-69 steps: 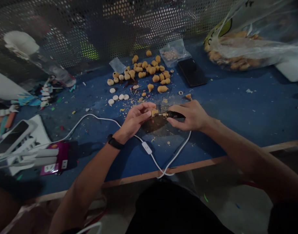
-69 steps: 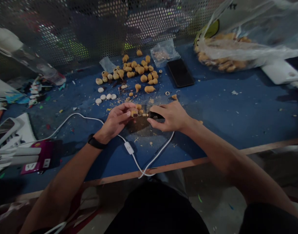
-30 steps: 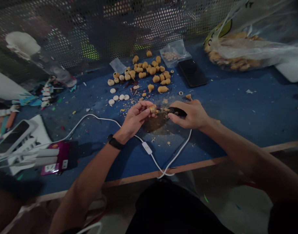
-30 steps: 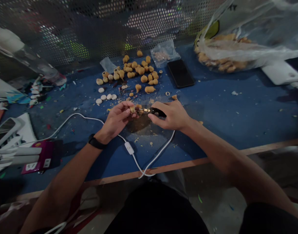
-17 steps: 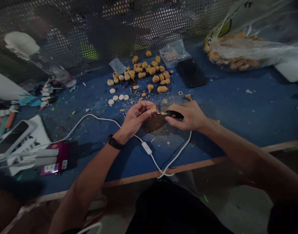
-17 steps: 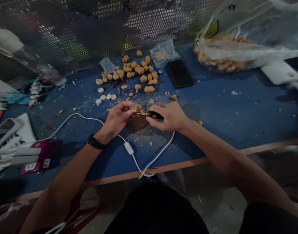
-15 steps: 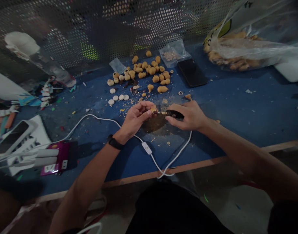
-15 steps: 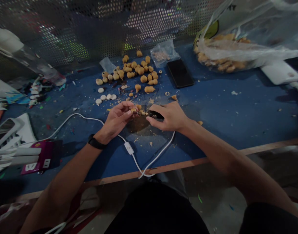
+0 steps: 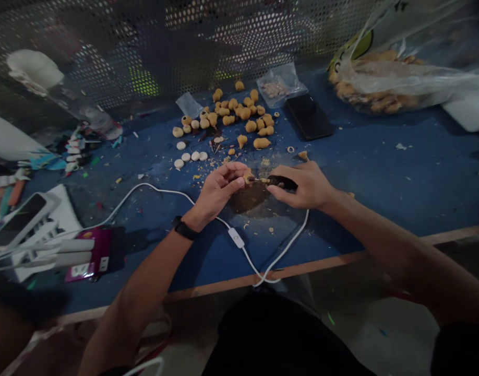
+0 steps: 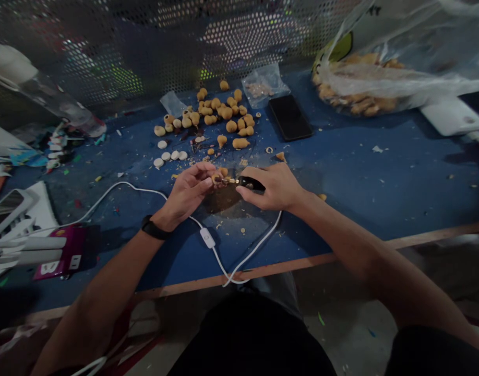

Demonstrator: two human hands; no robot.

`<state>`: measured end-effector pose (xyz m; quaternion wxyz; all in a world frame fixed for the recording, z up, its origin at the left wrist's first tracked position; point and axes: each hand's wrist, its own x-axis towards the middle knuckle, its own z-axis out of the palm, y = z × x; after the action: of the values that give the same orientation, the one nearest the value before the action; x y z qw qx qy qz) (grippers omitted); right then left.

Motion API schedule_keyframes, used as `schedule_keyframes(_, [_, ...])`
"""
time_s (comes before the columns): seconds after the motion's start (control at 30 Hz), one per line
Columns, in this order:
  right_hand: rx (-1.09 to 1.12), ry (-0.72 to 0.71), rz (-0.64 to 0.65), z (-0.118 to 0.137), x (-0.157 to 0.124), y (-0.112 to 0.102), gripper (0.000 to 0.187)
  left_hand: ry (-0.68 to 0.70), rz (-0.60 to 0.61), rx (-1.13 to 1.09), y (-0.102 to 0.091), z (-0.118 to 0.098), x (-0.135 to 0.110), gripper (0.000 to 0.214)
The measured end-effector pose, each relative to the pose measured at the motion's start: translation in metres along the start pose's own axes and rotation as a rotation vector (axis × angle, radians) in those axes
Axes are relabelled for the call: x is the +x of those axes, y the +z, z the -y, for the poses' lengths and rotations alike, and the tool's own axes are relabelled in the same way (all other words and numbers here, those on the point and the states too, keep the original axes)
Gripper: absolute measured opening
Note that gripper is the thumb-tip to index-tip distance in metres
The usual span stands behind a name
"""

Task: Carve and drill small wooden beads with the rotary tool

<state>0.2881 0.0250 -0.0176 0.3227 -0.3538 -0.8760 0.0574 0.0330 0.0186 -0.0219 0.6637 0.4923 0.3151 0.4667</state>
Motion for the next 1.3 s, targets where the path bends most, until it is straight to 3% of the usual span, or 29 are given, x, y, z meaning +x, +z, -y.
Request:
schedule_keyframes(0.6, [0.009,-0.015,0.054,-0.0010,-0.0002,-0.0023,0.033,-0.027,-0.022,-0.008,0.0014,-0.0015,-0.0001,0.044])
schedule_keyframes(0.87, [-0.001,-0.026,0.017,0.0005,0.0006,-0.0041,0.033,-0.010,-0.009,-0.015,0.0038,-0.0040,-0.0002,0.042])
schedule_keyframes(1.3, [0.027,0.036,0.048,-0.0006,0.0005,-0.0036,0.032,-0.014,-0.012,-0.001,0.0037,-0.0052,-0.0004,0.044])
